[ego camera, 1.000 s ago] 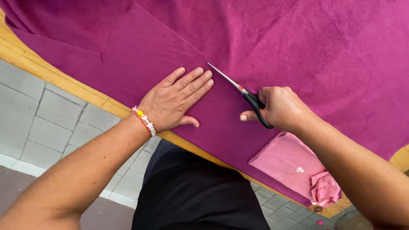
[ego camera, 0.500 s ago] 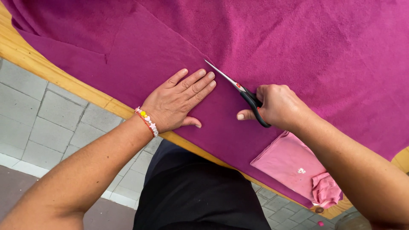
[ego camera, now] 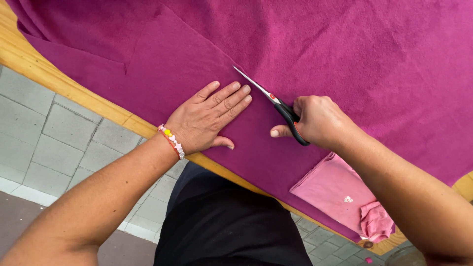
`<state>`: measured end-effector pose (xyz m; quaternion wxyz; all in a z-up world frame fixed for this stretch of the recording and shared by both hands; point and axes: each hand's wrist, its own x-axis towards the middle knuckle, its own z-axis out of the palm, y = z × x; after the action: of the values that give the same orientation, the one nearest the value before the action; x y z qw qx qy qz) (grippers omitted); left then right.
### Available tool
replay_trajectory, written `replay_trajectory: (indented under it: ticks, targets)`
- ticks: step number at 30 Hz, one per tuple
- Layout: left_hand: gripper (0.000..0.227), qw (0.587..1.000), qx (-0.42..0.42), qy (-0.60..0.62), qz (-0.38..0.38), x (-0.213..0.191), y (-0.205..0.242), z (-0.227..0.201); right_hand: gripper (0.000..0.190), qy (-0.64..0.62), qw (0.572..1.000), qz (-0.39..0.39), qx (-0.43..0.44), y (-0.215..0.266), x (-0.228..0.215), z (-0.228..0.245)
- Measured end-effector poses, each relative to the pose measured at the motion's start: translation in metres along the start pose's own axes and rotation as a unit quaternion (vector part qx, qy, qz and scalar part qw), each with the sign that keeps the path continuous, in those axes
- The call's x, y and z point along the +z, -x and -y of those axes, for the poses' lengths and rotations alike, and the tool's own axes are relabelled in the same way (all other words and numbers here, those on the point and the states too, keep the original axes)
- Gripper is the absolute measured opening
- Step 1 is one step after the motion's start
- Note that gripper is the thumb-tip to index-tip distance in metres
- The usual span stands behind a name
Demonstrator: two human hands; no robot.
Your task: The person uses scissors to cut a piece of pink fabric placed on a purple surface. They carefully trim the edges of the pink material, following its shape, and then proceed to cut a straight line into the larger purple fabric underneath.
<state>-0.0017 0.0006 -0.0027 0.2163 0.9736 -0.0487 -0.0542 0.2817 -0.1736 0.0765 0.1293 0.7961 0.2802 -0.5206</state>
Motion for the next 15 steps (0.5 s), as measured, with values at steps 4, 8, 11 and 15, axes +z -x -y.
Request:
replay_trajectory:
  ticks: [4, 8, 11, 15]
  targets:
    - [0.133, 1.000, 0.001, -0.001, 0.001, 0.000, 0.000, 0.000, 0.071, 0.000, 1.000, -0.008, -0.004, -0.003, 0.002, -0.002]
    - [0.134, 1.000, 0.000, 0.002, 0.001, 0.000, 0.000, 0.000, 0.070, 0.001, 1.000, -0.014, -0.003, -0.003, 0.002, -0.003]
    - [0.133, 1.000, -0.001, -0.001, 0.000, -0.001, 0.000, 0.000, 0.071, 0.002, 1.000, -0.011, -0.005, 0.000, -0.003, 0.004]
    - [0.133, 1.000, -0.004, -0.002, 0.002, -0.001, 0.001, 0.000, 0.074, 0.006, 1.000, 0.005, -0.006, 0.008, -0.013, 0.022]
